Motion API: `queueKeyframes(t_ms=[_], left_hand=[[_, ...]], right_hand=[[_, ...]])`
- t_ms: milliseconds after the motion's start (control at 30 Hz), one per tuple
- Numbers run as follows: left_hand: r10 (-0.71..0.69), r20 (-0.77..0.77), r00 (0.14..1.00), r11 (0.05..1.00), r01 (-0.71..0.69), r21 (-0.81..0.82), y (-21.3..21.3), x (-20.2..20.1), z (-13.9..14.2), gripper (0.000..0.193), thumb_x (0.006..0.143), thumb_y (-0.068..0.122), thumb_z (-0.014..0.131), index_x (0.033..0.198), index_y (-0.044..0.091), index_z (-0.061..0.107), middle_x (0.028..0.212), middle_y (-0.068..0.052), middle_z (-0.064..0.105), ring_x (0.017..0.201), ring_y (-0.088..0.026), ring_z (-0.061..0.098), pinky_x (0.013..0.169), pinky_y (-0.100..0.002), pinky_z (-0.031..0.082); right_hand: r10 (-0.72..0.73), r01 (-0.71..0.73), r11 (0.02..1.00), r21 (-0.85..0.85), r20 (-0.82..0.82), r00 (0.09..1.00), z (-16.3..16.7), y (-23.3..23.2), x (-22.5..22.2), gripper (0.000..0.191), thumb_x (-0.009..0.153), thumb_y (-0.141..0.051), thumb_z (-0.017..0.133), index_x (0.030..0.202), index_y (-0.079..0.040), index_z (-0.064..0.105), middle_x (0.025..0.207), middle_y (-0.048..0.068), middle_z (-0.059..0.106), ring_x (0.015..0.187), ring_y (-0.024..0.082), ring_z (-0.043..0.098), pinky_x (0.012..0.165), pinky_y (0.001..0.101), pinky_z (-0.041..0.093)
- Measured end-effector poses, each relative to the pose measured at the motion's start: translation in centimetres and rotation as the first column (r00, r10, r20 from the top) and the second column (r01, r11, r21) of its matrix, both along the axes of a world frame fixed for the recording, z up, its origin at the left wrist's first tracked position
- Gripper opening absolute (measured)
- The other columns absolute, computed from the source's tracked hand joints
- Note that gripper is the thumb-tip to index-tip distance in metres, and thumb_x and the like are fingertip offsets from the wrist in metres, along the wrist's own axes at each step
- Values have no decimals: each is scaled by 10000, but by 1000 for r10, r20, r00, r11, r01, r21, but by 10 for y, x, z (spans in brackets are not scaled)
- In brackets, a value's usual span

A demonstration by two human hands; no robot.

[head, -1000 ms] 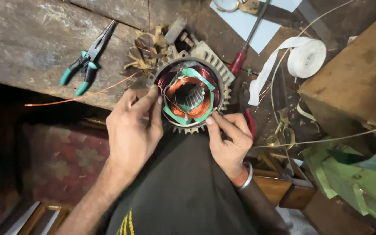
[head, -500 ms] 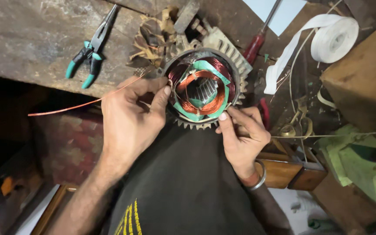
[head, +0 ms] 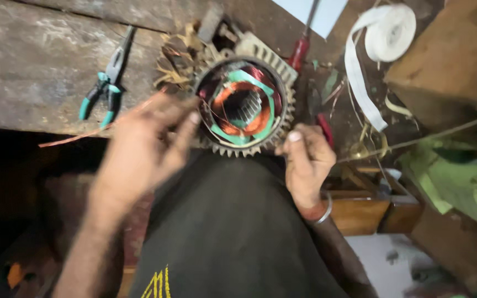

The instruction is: The person repairs an electrical motor stator by stripping copper wire insulation, twisting wires together, and securing connections with pliers. The person uses a wooden stick to adjust internal components and continues to manipulate wires within the stator.

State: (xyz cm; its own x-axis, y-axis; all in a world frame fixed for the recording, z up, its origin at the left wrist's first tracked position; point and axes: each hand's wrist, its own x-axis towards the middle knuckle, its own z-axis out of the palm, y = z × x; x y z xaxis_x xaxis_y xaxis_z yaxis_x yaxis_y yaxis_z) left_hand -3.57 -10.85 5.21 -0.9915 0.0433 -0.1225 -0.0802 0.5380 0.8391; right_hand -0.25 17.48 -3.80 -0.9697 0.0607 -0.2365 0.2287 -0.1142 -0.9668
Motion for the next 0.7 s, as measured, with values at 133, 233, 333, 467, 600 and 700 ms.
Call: queueKeyframes(t_ms=[133,233,333,467,600,700], left_hand=[[95,-189,977,985,-119,-121,-23,-10,-16,192,1152,128,708,1281,-14,699,1171,-151,677,1013,-249,680,867,-321,549],[99,-34,994,937,-82,340,-11,-14,-61,398,1165,244,584,1464,-11,522,1393,-160,589,1262,-242,606,1073,-330,510],[-36,174,984,834,-66,547,-7,-8,-91,593,1130,383,402,1569,-16,408,1572,-160,493,1472,-255,456,1240,-374,329],[-13,215,977,851,-102,516,9,23,-100,738,1098,500,340,1623,-16,276,1696,-191,301,1606,-304,209,1306,-422,134],[239,176,955,784,-297,545,56,62,-110,891,1039,472,545,1650,-26,128,1716,-230,173,1617,-328,141,1313,-430,114],[343,18,939,866,-324,382,85,76,-115,948,1011,382,667,1651,-32,105,1707,-259,166,1618,-354,151,1327,-439,134]], right_hand=[[-111,235,939,-251,426,898,4,8,4,360,993,-136,577,1303,45,593,1143,115,686,1038,189,696,908,378,575],[149,-95,983,-157,382,912,9,6,7,379,1041,-160,551,1355,49,596,1226,97,686,1129,158,629,1001,332,500],[310,-305,951,-61,242,919,13,1,5,330,1079,-105,605,1343,89,569,1281,82,646,1187,128,562,1065,294,457],[350,-351,936,-26,167,922,20,6,-19,461,1026,-56,597,1456,91,510,1368,99,633,1264,145,570,1111,296,439],[497,-498,866,46,32,867,19,17,-69,524,1043,-46,542,1543,67,436,1410,108,613,1273,153,582,1097,297,475],[586,-584,806,94,7,810,12,23,-93,518,1056,-56,526,1547,69,417,1428,127,603,1285,166,586,1100,297,474]])
